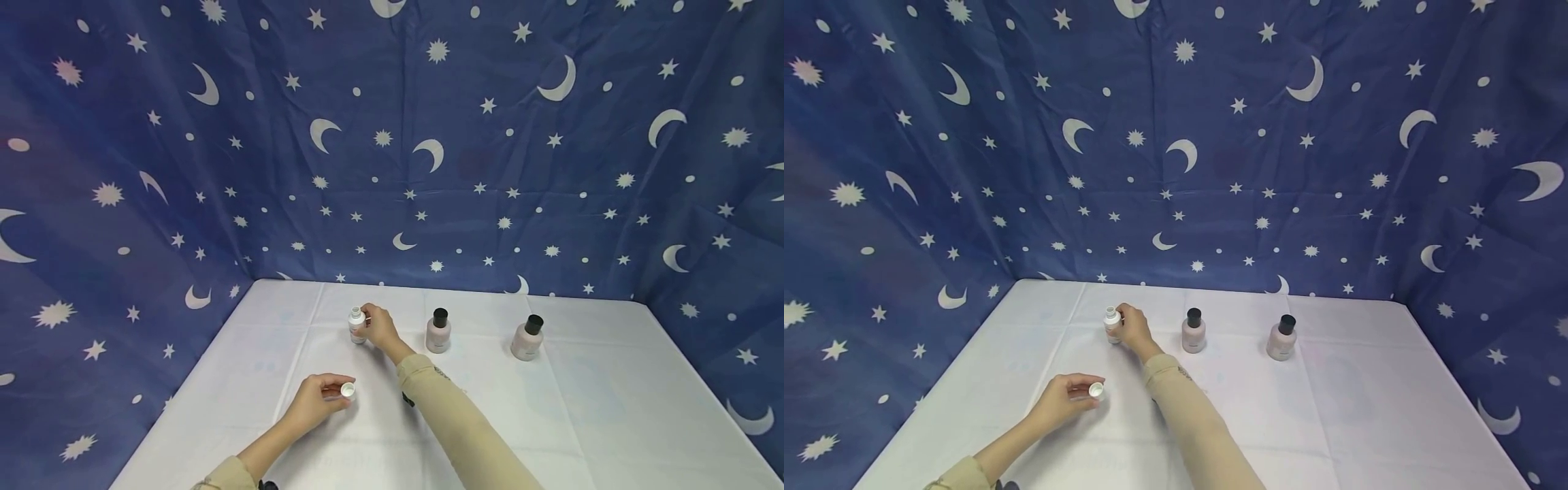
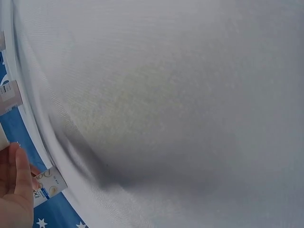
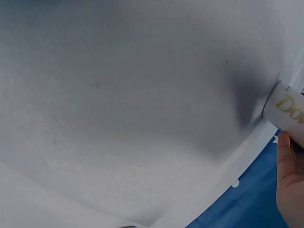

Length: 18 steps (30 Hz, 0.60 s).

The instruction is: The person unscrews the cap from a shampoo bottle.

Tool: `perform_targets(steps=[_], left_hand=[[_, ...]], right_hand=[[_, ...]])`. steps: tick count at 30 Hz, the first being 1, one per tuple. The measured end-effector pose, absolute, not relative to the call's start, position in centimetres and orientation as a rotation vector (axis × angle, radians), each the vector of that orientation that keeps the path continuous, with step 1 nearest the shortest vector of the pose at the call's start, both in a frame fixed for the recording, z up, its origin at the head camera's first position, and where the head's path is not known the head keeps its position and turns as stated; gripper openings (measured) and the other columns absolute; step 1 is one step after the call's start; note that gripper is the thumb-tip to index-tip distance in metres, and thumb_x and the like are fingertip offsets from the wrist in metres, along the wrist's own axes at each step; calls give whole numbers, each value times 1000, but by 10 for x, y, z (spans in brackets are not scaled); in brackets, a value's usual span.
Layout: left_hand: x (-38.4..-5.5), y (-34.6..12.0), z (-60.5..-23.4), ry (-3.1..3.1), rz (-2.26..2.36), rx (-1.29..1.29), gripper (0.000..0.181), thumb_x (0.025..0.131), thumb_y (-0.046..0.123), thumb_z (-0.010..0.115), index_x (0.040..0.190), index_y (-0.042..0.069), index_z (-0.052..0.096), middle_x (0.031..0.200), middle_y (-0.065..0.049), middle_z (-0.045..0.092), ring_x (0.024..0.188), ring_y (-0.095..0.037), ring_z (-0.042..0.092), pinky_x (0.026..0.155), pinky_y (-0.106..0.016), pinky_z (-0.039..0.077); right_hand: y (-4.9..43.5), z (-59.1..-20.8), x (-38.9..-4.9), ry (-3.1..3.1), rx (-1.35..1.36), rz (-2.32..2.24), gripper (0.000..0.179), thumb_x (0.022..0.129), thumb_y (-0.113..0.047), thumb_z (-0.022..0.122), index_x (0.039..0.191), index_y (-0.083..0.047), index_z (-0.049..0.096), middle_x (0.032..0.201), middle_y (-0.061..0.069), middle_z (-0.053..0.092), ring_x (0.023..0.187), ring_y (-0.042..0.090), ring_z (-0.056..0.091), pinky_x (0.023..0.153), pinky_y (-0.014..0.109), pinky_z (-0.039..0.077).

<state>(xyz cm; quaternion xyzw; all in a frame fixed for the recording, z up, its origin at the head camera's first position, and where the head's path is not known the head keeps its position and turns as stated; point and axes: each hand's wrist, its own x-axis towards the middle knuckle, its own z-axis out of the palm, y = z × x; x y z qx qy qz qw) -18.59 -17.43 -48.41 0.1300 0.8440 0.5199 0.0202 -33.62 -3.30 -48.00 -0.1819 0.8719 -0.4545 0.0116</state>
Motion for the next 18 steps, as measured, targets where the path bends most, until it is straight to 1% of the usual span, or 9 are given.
perform_targets(steps=[6, 11, 15, 18], left_hand=[[-186, -176, -483, 2616, 1580, 446, 36, 76, 0, 73, 109, -9, 63, 104, -24, 67, 90, -30, 67, 79, -23, 57], [-186, -176, -487, 2677, 1523, 432, 34, 74, 0, 75, 106, -7, 66, 103, -22, 68, 88, -28, 68, 76, -23, 58], [-190, -176, -491, 2705, 1490, 421, 32, 72, -2, 76, 103, -6, 68, 97, -19, 69, 80, -19, 67, 70, -19, 56], [-197, -177, -494, 2711, 1468, 427, 31, 72, -3, 76, 101, -6, 68, 93, -18, 70, 76, -12, 64, 66, -16, 54]], right_hand=[[-34, -479, -337, 2778, -547, -1325, 42, 74, -1, 77, 113, 4, 61, 110, 18, 67, 97, 30, 66, 82, 35, 57], [-35, -480, -336, 2819, -533, -1286, 42, 73, -1, 77, 112, 4, 62, 108, 17, 68, 95, 29, 67, 80, 34, 57], [-37, -478, -333, 2829, -529, -1277, 41, 73, -1, 78, 110, 5, 63, 106, 17, 68, 94, 28, 67, 79, 34, 57], [-37, -476, -331, 2822, -496, -1281, 41, 73, -1, 77, 111, 5, 63, 107, 17, 68, 94, 28, 67, 81, 35, 57]])
